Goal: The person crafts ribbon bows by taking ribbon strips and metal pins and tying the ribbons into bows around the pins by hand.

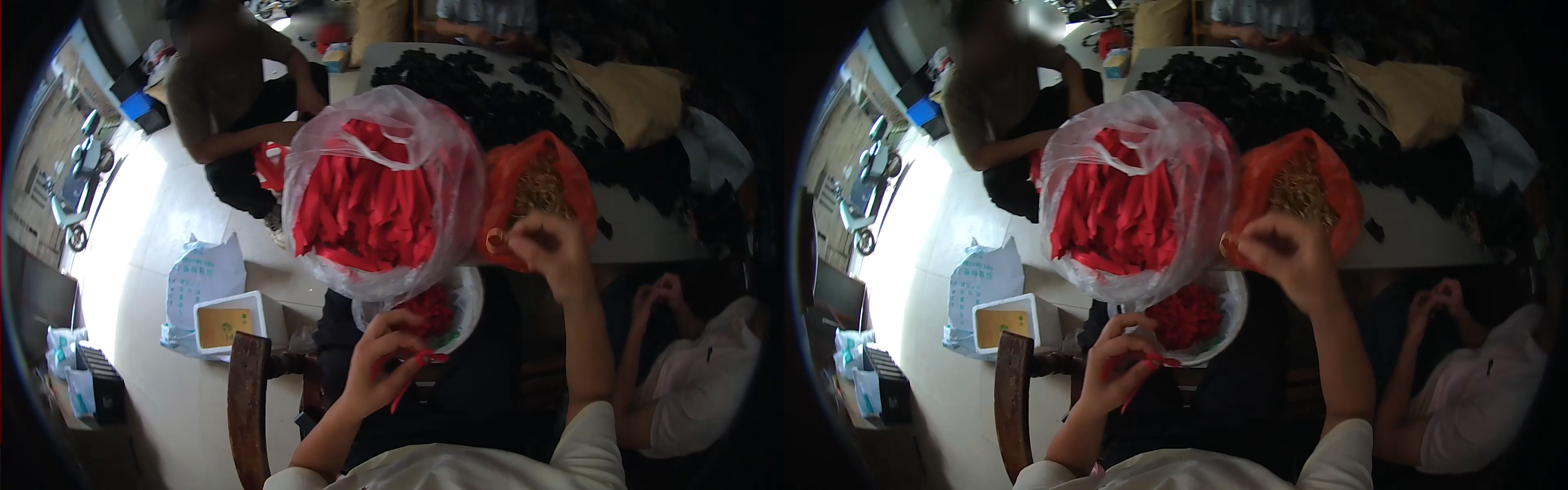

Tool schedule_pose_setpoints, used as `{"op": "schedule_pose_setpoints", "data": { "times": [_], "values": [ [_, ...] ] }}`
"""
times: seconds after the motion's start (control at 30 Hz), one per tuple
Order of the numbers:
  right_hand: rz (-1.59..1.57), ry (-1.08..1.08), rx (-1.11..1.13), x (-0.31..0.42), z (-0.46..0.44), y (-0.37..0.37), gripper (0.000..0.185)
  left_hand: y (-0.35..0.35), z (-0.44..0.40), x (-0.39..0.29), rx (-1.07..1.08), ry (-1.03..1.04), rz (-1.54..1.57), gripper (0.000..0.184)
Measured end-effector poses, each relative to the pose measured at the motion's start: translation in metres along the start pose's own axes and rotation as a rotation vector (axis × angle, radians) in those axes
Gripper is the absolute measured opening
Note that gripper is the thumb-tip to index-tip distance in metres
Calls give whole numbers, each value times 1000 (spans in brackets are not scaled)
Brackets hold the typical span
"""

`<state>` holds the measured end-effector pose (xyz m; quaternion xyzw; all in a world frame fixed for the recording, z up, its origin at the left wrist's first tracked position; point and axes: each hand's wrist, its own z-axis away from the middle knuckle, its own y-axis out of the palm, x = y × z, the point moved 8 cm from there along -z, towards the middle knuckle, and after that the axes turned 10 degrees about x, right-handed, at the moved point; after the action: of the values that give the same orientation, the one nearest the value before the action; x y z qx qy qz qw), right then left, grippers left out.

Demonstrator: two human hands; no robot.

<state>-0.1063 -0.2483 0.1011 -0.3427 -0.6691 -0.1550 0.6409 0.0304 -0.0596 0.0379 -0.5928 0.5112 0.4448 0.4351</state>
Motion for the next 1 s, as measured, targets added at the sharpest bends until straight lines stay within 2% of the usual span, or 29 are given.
{"op": "schedule_pose_setpoints", "data": {
  "times": [0.07, 0.1, 0.2, 0.3, 0.4, 0.43, 0.47, 0.53, 0.57, 0.67, 0.77, 0.83, 0.9, 1.0],
  "values": [
    [180, -200, 220, 25, 11, 51, 9, 5, -12, -15, 44, 71, -9, 13],
    [220, -227, 289, 29, 17, 70, 9, 5, -16, -19, 0, 100, 5, 10],
    [241, -180, 324, 28, 27, 96, 9, 8, -12, -5, 30, -30, 316, 10],
    [-393, -106, 329, 1, 33, 106, 6, 0, -3, -2, 18, -45, 409, 11],
    [-1224, 184, 366, -20, 45, 126, 4, -6, 3, 10, -15, -17, 621, 10],
    [-1292, 214, 435, -27, 51, 133, 6, -5, 3, 10, -29, 20, 736, 10],
    [-897, 150, 415, -34, 54, 132, 6, -5, 3, 11, -43, 60, 854, 11],
    [-106, 14, 347, -34, 61, 132, 8, -14, 10, 27, -164, -56, 949, 13],
    [15, -85, 329, -23, 65, 132, 9, -17, 15, 35, -224, -119, 995, 14],
    [176, -295, 253, 18, 63, 125, 8, -11, 19, 44, -210, -266, 726, 16],
    [88, -163, 204, 15, 48, 119, 6, -3, 16, 40, -189, -202, 890, 17],
    [16, -92, 256, 10, 43, 119, 6, 2, 16, 38, -163, -220, 974, 18],
    [-146, -26, 301, -2, 37, 117, 6, 4, 16, 38, -148, -262, 983, 17],
    [-501, 97, 385, -16, 30, 124, 5, 5, 17, 35, 5, -297, 835, 13]
  ]
}}
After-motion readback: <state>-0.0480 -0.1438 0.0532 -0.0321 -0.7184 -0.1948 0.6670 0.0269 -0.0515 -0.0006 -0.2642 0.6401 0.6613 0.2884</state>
